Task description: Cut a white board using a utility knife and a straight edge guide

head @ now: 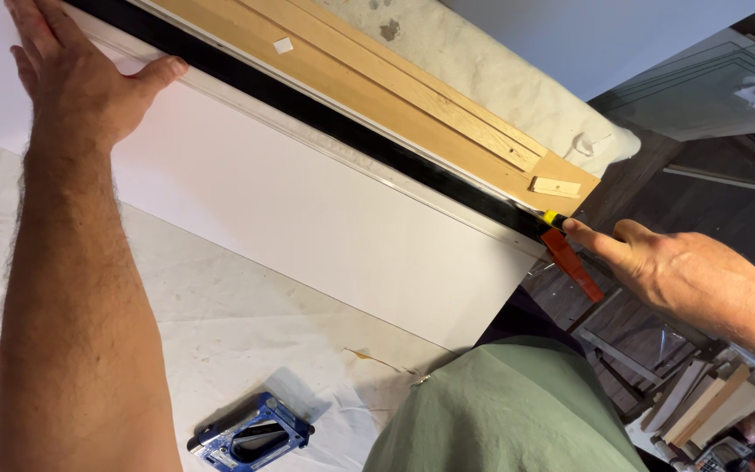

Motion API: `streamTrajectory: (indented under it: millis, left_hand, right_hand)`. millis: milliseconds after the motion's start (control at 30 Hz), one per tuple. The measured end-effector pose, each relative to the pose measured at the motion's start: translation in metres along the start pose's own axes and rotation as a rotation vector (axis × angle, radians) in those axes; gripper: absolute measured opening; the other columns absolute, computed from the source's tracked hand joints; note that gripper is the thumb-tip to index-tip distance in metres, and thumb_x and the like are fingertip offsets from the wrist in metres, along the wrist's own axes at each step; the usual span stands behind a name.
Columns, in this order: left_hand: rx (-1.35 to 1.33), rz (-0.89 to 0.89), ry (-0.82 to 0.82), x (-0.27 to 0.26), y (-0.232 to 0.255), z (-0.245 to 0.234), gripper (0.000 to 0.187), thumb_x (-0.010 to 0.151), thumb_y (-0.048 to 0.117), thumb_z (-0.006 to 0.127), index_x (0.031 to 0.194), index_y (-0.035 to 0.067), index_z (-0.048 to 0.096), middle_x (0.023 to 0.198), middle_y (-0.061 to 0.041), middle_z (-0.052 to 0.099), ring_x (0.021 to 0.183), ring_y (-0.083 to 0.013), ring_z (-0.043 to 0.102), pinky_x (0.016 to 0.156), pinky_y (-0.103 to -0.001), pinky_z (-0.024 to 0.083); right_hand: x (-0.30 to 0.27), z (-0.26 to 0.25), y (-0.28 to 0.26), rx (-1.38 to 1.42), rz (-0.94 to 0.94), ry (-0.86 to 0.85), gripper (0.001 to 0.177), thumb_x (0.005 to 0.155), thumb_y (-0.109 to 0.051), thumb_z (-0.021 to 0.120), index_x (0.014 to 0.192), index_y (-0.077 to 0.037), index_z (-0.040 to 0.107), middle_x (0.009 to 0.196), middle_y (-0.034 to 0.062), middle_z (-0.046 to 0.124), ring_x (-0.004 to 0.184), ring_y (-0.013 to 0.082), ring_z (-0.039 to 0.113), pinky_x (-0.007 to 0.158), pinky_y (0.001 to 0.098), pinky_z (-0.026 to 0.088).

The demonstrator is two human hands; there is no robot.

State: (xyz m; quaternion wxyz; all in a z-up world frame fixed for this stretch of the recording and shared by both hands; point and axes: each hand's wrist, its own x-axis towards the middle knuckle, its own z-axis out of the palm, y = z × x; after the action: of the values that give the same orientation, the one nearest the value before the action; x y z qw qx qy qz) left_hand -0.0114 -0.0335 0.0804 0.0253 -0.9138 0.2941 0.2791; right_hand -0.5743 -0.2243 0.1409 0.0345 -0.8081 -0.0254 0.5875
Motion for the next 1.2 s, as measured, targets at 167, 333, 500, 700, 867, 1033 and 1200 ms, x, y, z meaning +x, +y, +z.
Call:
streamTrajectory:
  millis: [167, 333, 500, 700, 867, 1033, 1200]
  left_hand:
    - [-0.005, -0.02, -0.026, -0.003, 0.004, -0.004, 0.123, 0.104, 0.063, 0.076, 0.161, -0.007, -0.007, 0.17, -0.02, -0.011, 0.161, -0.0259, -0.009, 0.136, -0.052, 0.002]
    - [-0.02, -0.075, -0.06, -0.009, 0.011, -0.009, 0.124, 0.103, 0.065, 0.074, 0.162, -0.003, -0.011, 0.171, -0.016, -0.015, 0.166, -0.0236, -0.008, 0.137, -0.045, -0.002]
    - [-0.029, -0.044, -0.05, -0.009, 0.011, -0.009, 0.122, 0.104, 0.063, 0.074, 0.162, -0.006, -0.008, 0.17, -0.017, -0.014, 0.165, -0.025, -0.007, 0.137, -0.047, -0.001]
    - [-0.007, -0.042, -0.035, -0.006, 0.008, -0.006, 0.124, 0.102, 0.065, 0.074, 0.161, -0.007, -0.008, 0.17, -0.019, -0.013, 0.163, -0.0242, -0.009, 0.137, -0.049, 0.001]
    - [-0.007, -0.055, -0.051, -0.005, 0.008, -0.006, 0.124, 0.103, 0.066, 0.073, 0.162, -0.005, -0.01, 0.17, -0.016, -0.016, 0.164, -0.023, -0.01, 0.138, -0.047, 0.0]
    - [-0.016, -0.049, -0.043, -0.007, 0.007, -0.007, 0.125, 0.102, 0.068, 0.073, 0.162, -0.004, -0.01, 0.17, -0.017, -0.015, 0.165, -0.0262, -0.007, 0.138, -0.046, 0.001]
    - [-0.012, -0.024, -0.023, -0.002, 0.002, -0.002, 0.126, 0.102, 0.068, 0.075, 0.16, -0.004, -0.01, 0.171, -0.017, -0.013, 0.165, -0.0271, -0.005, 0.138, -0.048, 0.003]
  right_hand:
    - [-0.007, 0.009, 0.0, 0.093, 0.085, 0.051, 0.092, 0.096, -0.016, 0.04, 0.169, -0.012, -0.017, 0.105, 0.0011, 0.049, 0.063, 0.0083, 0.059, 0.051, 0.0231, 0.059]
    - [-0.012, 0.008, 0.0, 0.012, 0.044, -0.046, 0.089, 0.093, -0.003, 0.032, 0.163, -0.008, -0.021, 0.158, 0.0205, 0.018, 0.104, 0.012, 0.065, 0.067, 0.0212, 0.069]
    - [-0.014, 0.033, 0.003, 0.058, 0.115, -0.046, 0.099, 0.093, -0.008, 0.041, 0.168, -0.018, -0.023, 0.127, 0.009, 0.047, 0.056, 0.006, 0.067, 0.055, 0.0208, 0.062]
    - [-0.016, 0.053, 0.004, -0.054, 0.069, 0.059, 0.092, 0.094, -0.015, 0.039, 0.168, -0.01, -0.017, 0.113, 0.0087, 0.049, 0.048, 0.0071, 0.055, 0.042, 0.0232, 0.056]
    - [-0.017, 0.069, 0.007, -0.186, -0.051, 0.353, 0.068, 0.081, -0.004, 0.047, 0.148, 0.0, 0.034, 0.164, 0.0037, 0.017, 0.081, 0.0086, 0.057, 0.032, 0.0265, 0.061]
    - [-0.021, 0.076, 0.007, -0.371, -0.086, 0.268, 0.083, 0.084, -0.003, 0.044, 0.161, 0.003, 0.016, 0.145, 0.0226, 0.025, 0.074, 0.0138, 0.056, 0.046, 0.0234, 0.055]
    - [-0.029, 0.066, 0.008, -0.249, -0.022, 0.319, 0.085, 0.084, -0.005, 0.047, 0.161, -0.003, 0.012, 0.145, 0.0101, 0.04, 0.075, 0.0051, 0.061, 0.036, 0.0236, 0.058]
